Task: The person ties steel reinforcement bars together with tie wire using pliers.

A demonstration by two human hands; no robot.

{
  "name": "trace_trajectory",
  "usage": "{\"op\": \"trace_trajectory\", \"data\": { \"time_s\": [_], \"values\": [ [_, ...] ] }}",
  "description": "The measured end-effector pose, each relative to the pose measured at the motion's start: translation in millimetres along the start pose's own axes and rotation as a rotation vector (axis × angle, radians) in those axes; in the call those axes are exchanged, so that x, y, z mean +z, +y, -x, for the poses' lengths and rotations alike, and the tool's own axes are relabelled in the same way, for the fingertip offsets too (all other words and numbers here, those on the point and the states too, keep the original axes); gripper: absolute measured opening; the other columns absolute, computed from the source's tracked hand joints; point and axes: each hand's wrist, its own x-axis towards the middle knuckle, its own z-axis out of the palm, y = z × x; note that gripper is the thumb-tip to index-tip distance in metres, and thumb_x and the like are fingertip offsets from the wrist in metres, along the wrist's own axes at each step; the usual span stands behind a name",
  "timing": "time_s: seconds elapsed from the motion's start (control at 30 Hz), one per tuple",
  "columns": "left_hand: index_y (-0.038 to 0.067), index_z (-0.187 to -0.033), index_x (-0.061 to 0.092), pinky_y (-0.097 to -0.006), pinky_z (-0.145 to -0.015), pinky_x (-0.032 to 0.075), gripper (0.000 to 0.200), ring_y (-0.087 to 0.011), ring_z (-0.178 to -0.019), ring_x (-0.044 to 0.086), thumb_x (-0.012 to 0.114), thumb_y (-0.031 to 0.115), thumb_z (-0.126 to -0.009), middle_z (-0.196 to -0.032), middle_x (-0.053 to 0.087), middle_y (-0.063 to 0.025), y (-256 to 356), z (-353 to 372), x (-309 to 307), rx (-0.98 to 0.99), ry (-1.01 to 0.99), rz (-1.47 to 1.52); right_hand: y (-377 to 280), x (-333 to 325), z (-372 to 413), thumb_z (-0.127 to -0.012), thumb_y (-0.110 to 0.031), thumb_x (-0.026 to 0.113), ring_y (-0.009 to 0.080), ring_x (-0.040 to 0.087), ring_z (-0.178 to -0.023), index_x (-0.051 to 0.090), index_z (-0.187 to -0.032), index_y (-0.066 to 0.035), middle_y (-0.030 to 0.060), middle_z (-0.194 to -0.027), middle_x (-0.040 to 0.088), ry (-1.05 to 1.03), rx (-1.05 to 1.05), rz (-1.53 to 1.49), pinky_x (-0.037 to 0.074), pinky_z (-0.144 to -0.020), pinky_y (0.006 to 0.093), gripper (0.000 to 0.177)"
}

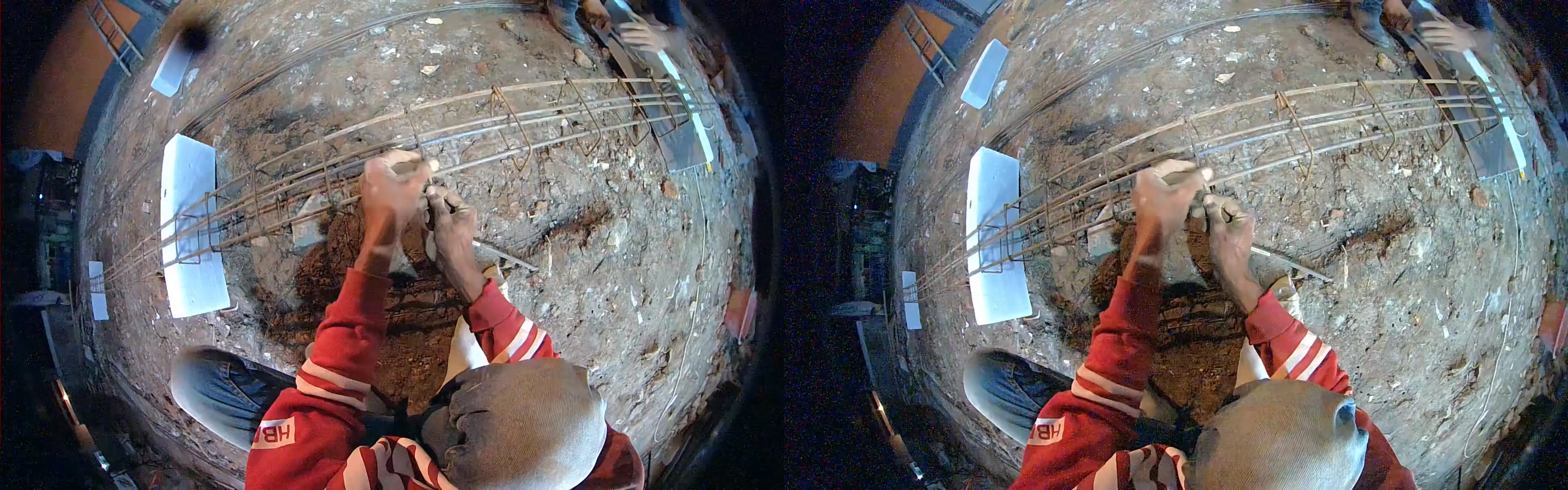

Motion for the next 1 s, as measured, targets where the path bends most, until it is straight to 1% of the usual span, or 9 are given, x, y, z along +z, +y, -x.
{"op": "trace_trajectory", "data": {
  "time_s": [0.07, 0.17, 0.27, 0.37, 0.57, 0.83, 0.9, 0.97, 1.0],
  "values": [
    [0.003, -0.089, 0.073, -0.0381, -0.077, 0.055, 0.024, -0.0273, -0.083, 0.070, 0.083, 0.018, -0.072, -0.090, 0.073, -0.0144, -5, 1, 6, 0.003, -0.065, 0.150, -1, 1, 2, -0.094, -0.013, 0.063, 0.0087, 0.057, -0.070, 0.072, -0.093, 0.000, 0.0032, -0.078, 0.069, 0.016, -0.074, -0.057, 0.047, -0.064, 0.0285, 0.016],
    [0.003, -0.088, 0.073, -0.0377, -0.075, 0.055, 0.024, -0.0280, -0.082, 0.070, 0.083, 0.017, -0.071, -0.090, 0.073, -0.0144, -14, -2, 13, 0.077, 0.016, 0.005, -25, -14, 5, -0.091, -0.010, 0.064, 0.0139, 0.058, -0.064, 0.071, -0.092, 0.002, 0.0091, -0.072, 0.068, 0.035, -0.345, 0.344, 0.048, -0.063, 0.0323, 0.013],
    [0.003, -0.087, 0.073, -0.0379, -0.074, 0.055, 0.026, -0.0296, -0.082, 0.070, 0.083, 0.019, -0.070, -0.090, 0.072, -0.0153, -21, -5, 15, 0.069, -0.018, 0.090, -51, -27, 4, -0.084, -0.005, 0.062, 0.0365, 0.064, -0.061, 0.071, -0.093, -0.002, 0.0230, -0.071, 0.064, -0.042, -0.426, 0.791, 0.050, -0.060, 0.0448, 0.013],
    [0.005, -0.087, 0.073, -0.0384, -0.074, 0.053, 0.023, -0.0294, -0.079, 0.069, 0.081, 0.019, -0.071, -0.087, 0.072, -0.0132, -24, -1, 20, 0.199, 0.080, 0.048, -98, -29, 10, -0.082, -0.007, 0.061, 0.0410, 0.066, -0.069, 0.069, -0.088, -0.002, 0.0226, -0.073, 0.065, -0.100, -0.514, 1.137, 0.050, -0.061, 0.0485, 0.010],
    [0.002, -0.087, 0.068, -0.0341, -0.073, 0.053, 0.018, -0.0245, -0.077, 0.070, 0.075, 0.009, -0.072, -0.082, 0.071, -0.0119, -4, 11, 10, 0.318, 0.079, 0.043, -107, -30, -52, -0.084, -0.012, 0.067, 0.0385, 0.066, -0.082, 0.071, -0.088, -0.003, 0.0178, -0.089, 0.069, -0.251, -0.859, 1.184, 0.053, -0.069, 0.0448, 0.011],
    [0.006, -0.081, 0.064, -0.0358, -0.072, 0.049, 0.018, -0.0282, -0.075, 0.066, 0.078, 0.012, -0.071, -0.079, 0.067, -0.0094, -8, 18, 22, 0.416, 0.163, 0.052, -98, -27, -87, -0.078, -0.020, 0.077, 0.0379, 0.061, -0.092, 0.072, -0.090, -0.005, 0.0131, -0.096, 0.064, -0.361, -0.716, 0.916, 0.048, -0.078, 0.0435, 0.020],
    [0.006, -0.081, 0.065, -0.0358, -0.073, 0.050, 0.018, -0.0282, -0.075, 0.066, 0.078, 0.012, -0.071, -0.079, 0.066, -0.0092, -11, 20, 23, 0.448, 0.183, 0.041, -93, -30, -83, -0.079, -0.024, 0.077, 0.0371, 0.059, -0.092, 0.073, -0.089, -0.005, 0.0150, -0.095, 0.065, -0.248, -1.082, 1.152, 0.047, -0.078, 0.0479, 0.022],
    [0.006, -0.081, 0.065, -0.0367, -0.072, 0.050, 0.018, -0.0281, -0.074, 0.066, 0.078, 0.011, -0.071, -0.080, 0.067, -0.0093, -15, 19, 26, 0.471, 0.212, 0.036, -90, -30, -81, -0.080, -0.026, 0.075, 0.0354, 0.061, -0.091, 0.073, -0.088, -0.005, 0.0141, -0.093, 0.066, -0.222, -1.072, 1.203, 0.045, -0.079, 0.0515, 0.022],
    [0.006, -0.081, 0.065, -0.0367, -0.072, 0.050, 0.018, -0.0281, -0.074, 0.066, 0.078, 0.011, -0.071, -0.080, 0.067, -0.0093, -17, 19, 27, 0.467, 0.212, 0.040, -90, -29, -82, -0.081, -0.026, 0.074, 0.0347, 0.061, -0.089, 0.073, -0.086, -0.005, 0.0137, -0.091, 0.067, -0.262, -0.708, 1.370, 0.045, -0.078, 0.0503, 0.022]
  ]
}}
